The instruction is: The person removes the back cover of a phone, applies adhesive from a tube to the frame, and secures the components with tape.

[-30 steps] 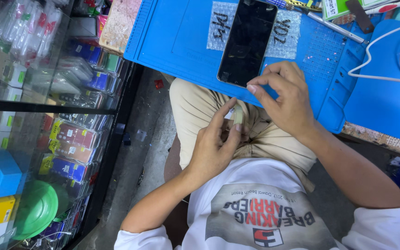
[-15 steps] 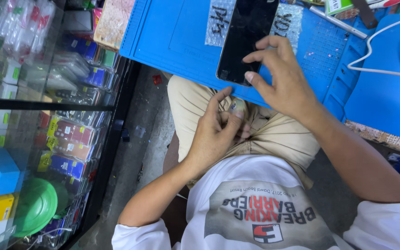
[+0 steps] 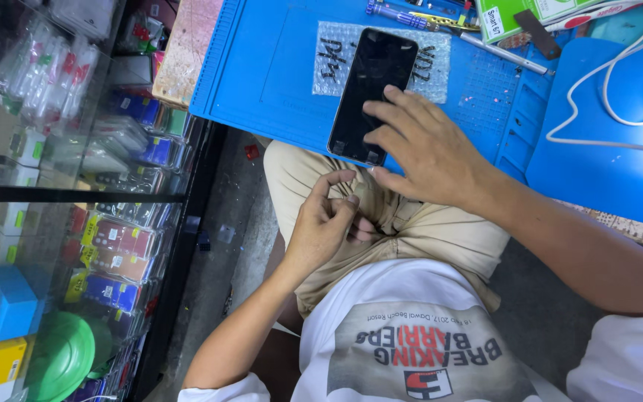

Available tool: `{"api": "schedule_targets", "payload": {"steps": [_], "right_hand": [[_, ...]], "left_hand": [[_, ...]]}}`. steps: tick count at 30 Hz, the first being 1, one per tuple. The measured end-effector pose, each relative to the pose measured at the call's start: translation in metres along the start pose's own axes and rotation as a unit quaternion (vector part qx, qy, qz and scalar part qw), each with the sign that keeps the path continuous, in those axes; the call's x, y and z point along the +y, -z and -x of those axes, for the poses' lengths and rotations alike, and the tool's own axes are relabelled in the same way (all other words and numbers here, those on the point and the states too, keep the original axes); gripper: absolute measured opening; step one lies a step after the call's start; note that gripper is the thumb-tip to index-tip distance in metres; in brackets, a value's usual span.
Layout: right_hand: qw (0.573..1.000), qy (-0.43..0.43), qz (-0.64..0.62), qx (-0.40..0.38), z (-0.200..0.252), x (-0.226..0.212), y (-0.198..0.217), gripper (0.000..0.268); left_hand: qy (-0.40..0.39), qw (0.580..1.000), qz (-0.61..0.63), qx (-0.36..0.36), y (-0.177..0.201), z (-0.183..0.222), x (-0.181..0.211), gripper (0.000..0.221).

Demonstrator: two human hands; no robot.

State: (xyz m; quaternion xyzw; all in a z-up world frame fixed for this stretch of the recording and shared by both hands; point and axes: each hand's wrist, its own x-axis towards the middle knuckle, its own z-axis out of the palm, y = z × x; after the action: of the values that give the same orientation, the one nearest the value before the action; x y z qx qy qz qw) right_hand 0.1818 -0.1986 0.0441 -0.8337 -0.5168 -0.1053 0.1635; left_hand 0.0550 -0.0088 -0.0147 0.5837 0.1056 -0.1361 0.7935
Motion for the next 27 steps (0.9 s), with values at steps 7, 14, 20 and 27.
{"api": "schedule_targets", "payload": {"steps": [7,14,20,27], "right_hand": [[0.978,0.156,0.056,0.124,0.006,0.009,0.007,0.034],[0.968,0.17,0.037,0.179,-0.006,0.028,0.028,0.033],[0.968,0.08,-0.051,0.231,-0.024,0.038,0.047,0.031],[0.957,-0.044,-0.147,0.247,-0.034,0.03,0.056,0.03]], "left_hand": [[-0.008,0.995,0.005,-0.096,0.003,0.002,0.02,0.049],[0.062,0.99,0.053,-0.111,-0.019,-0.006,0.074,0.057],[0.007,0.996,0.012,-0.087,-0.034,-0.021,0.132,0.053],[0.009,0.995,-0.098,-0.027,-0.05,-0.043,0.172,0.044]]}}
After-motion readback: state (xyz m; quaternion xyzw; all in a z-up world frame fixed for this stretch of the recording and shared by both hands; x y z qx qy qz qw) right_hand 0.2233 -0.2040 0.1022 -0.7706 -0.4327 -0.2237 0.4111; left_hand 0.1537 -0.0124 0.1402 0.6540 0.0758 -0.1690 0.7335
